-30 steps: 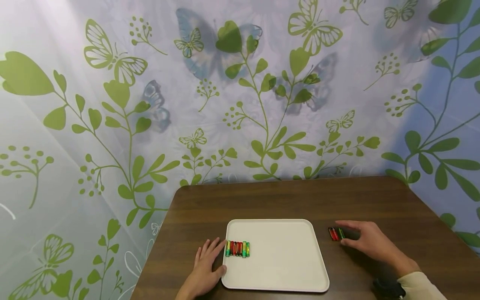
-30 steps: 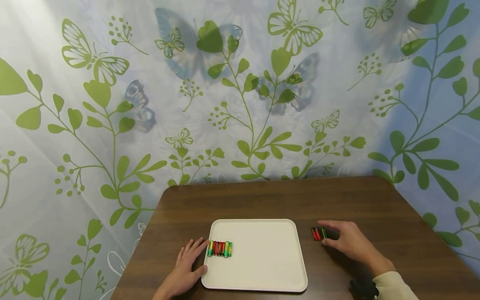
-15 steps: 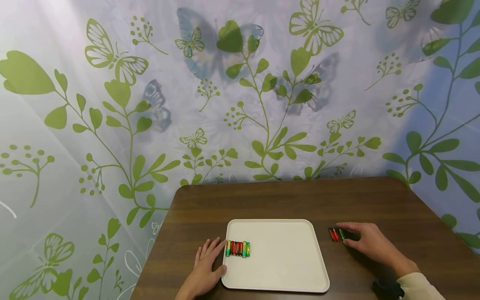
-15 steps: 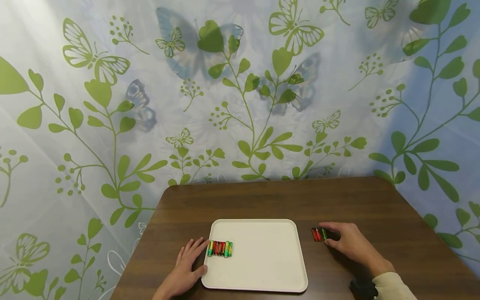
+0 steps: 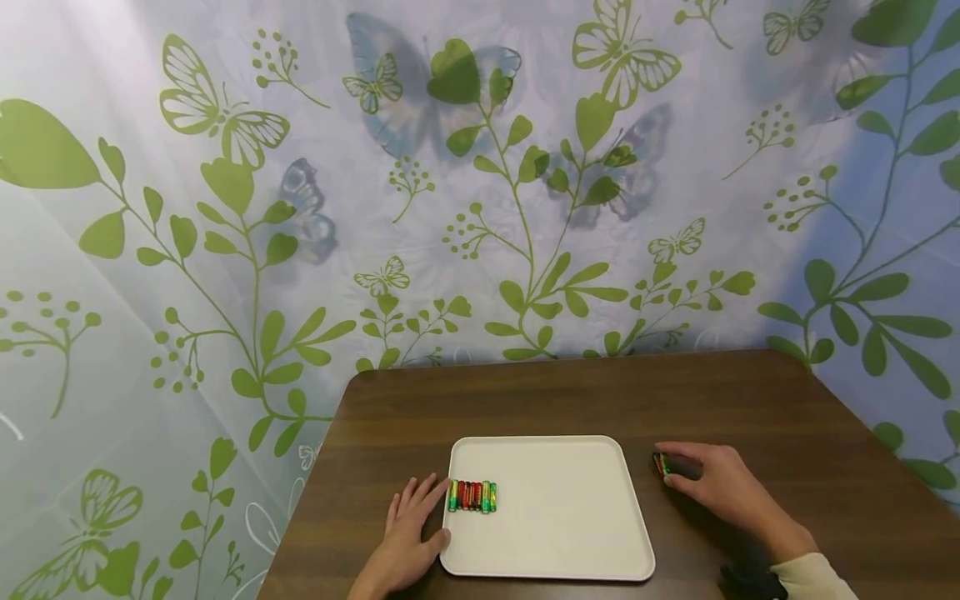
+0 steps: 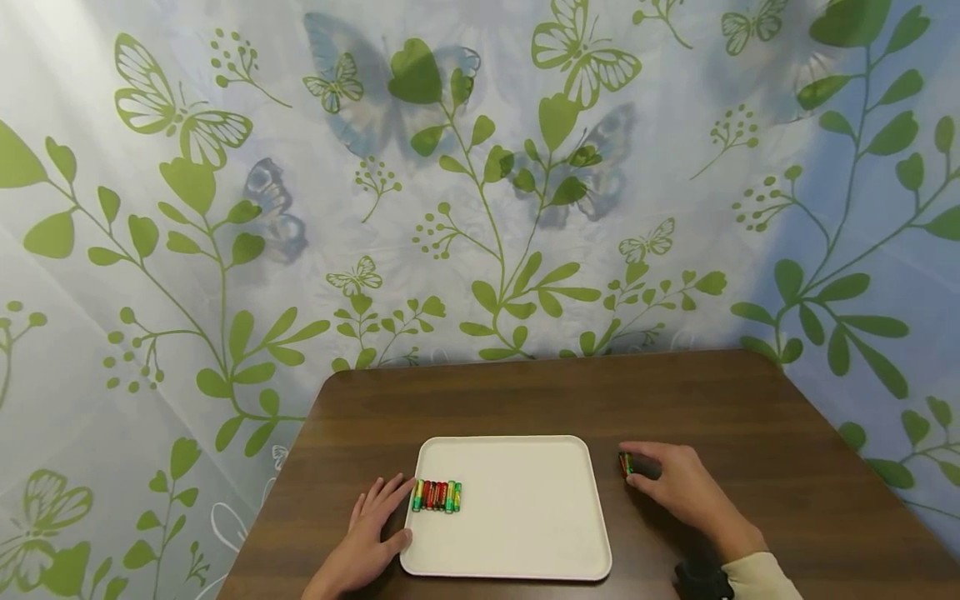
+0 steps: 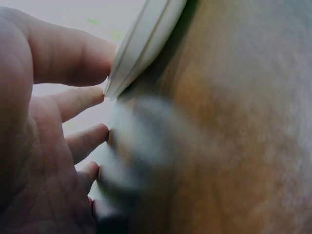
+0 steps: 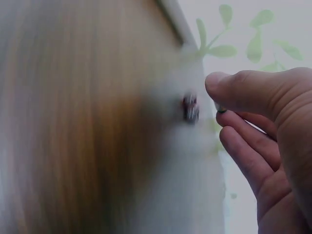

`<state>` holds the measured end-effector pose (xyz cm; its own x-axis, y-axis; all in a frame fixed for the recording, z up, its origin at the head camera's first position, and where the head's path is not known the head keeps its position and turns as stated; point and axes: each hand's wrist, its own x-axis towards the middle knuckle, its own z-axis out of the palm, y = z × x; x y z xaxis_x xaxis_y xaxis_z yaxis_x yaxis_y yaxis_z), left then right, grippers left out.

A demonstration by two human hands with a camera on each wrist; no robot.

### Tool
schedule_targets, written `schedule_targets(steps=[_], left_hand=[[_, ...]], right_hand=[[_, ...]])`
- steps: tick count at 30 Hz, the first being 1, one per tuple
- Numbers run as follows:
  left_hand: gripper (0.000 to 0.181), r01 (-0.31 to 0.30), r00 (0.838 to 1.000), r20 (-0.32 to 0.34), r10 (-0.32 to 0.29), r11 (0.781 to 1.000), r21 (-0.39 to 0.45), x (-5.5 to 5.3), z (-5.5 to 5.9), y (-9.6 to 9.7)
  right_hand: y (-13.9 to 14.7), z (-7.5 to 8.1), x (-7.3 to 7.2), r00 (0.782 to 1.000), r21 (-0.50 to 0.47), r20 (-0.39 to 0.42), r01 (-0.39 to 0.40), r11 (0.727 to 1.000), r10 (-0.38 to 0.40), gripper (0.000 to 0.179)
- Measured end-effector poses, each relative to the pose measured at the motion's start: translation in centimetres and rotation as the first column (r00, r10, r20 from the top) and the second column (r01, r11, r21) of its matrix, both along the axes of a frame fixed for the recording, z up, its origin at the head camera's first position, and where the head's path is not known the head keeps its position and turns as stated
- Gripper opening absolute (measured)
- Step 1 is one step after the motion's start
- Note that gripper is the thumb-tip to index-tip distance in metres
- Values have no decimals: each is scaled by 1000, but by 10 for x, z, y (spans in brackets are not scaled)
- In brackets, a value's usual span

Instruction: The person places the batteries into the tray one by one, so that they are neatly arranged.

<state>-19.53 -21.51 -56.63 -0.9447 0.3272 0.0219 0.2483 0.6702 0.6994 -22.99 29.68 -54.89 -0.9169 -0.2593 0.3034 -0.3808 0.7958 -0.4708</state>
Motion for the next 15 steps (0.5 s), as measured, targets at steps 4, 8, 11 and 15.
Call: schedule_targets(steps=[4, 8, 11, 15], left_hand=[[70, 6, 1000, 0, -6, 1000, -5, 0, -1, -1], [70, 8, 1000, 2, -8, 1000, -5, 1, -1, -1], [69, 6, 1000, -5, -7, 1000, -8, 0, -1, -1], [69, 5, 1000, -24, -5, 1000, -18, -2, -1, -1]], right_hand=[[-26, 3, -1, 996, -72, 84, -12, 997, 18, 45], [-52, 4, -2, 992, -126, 116, -29, 992, 43, 46], [-71, 4, -3, 992, -163, 104, -58, 985, 76, 46], [-95, 3, -6, 991, -180, 84, -86, 980, 102, 45]])
